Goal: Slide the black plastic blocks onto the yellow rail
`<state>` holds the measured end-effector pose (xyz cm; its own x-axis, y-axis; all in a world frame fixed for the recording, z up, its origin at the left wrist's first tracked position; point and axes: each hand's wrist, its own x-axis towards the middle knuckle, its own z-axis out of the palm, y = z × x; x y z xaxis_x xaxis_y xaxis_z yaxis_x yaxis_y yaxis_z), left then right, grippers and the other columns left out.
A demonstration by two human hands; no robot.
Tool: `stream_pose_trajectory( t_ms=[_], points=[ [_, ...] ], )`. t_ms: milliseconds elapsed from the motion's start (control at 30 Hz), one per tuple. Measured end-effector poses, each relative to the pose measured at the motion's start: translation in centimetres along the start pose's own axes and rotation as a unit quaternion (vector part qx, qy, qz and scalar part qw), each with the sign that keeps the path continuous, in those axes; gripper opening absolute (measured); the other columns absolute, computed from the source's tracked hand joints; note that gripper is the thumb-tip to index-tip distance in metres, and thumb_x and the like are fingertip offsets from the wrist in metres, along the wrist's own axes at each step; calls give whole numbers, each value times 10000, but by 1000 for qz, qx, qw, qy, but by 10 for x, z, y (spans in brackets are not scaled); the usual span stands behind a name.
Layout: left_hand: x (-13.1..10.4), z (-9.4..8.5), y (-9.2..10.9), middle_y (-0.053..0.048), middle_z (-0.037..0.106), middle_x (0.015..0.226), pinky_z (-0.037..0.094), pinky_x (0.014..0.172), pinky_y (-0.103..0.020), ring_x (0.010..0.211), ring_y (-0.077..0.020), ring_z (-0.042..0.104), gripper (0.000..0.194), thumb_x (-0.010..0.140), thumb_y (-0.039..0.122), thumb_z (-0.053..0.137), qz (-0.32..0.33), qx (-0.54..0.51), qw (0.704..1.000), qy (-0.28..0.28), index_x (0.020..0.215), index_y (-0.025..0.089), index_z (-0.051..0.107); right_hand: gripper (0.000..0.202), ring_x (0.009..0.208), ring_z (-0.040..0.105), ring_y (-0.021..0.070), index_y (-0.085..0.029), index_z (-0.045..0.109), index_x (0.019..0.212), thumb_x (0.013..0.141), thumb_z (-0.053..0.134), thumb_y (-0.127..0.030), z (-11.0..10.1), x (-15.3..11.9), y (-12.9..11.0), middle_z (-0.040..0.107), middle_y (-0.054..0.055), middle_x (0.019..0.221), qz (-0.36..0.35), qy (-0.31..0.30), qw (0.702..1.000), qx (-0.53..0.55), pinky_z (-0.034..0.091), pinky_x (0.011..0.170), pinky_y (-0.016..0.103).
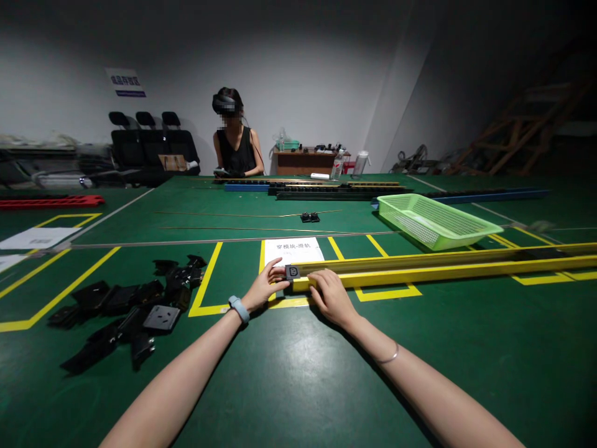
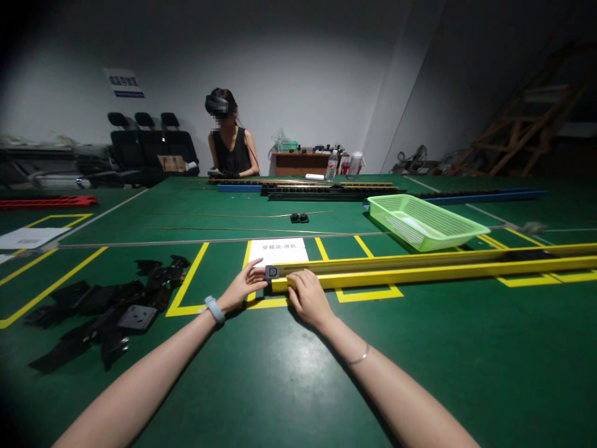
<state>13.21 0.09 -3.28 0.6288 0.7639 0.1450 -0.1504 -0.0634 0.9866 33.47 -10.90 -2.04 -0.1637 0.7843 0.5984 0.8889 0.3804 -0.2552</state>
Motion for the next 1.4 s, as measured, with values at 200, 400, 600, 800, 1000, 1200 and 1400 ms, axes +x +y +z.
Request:
stream_pose_trajectory(
  t_ms=[200,400,600,800,1000,1200,1400],
  points=[
    [-2,1,1,-122,556,1216,372,1022,-426,1109,-214,556,704,729,276,699,-2,-4,1000,-27,1341,216,356,359,1206,446,229,-200,471,1203,845,449,-193,-1,-1,-4,544,99,1237,-60,4,998,-2,335,1044,501],
    [-4,2,7,-155,519,1308,350,1033,-439,1161,-234,532,652,777,318,648,-26,-5,999,-45,1351,223,353,392,1301,371,209,-195,476,1209,817,477,-190,-6,3,-13,478,101,1346,-112,-57,992,7,296,1081,502],
    [-6,3,10,-156,499,1337,297,1066,-455,1214,-242,497,645,794,321,628,-22,11,997,-69,1366,234,344,476,1330,325,195,-176,429,1286,813,491,-187,-9,4,-16,429,106,1391,-133,-87,987,7,271,1105,469],
    [-5,1,8,-148,513,1325,255,1092,-447,1267,-238,443,662,806,320,611,-16,24,997,-69,1390,221,315,449,1321,341,196,-181,455,1250,804,506,-190,-6,3,-15,436,111,1385,-135,-80,988,9,295,1093,470],
    [-5,2,5,-138,582,1251,311,1062,-435,1222,-233,492,678,806,328,616,-12,29,996,-87,1398,212,306,457,1329,327,199,-188,442,1266,812,492,-187,-6,3,-15,422,102,1395,-129,-84,988,7,306,1091,469],
    [-6,4,7,-121,632,1172,336,1040,-408,1170,-216,533,654,814,324,602,-8,38,996,-80,1388,203,313,479,1333,318,209,-179,418,1285,809,477,-182,-5,2,-13,402,106,1408,-126,-90,988,6,298,1094,481],
    [-5,3,8,-105,670,1073,381,984,-386,1042,-206,598,529,811,358,590,-18,39,998,-34,1288,193,433,414,1307,358,207,-183,439,1250,837,446,-198,-3,2,-10,442,103,1375,-116,-80,990,7,318,1084,484]
  ],
)
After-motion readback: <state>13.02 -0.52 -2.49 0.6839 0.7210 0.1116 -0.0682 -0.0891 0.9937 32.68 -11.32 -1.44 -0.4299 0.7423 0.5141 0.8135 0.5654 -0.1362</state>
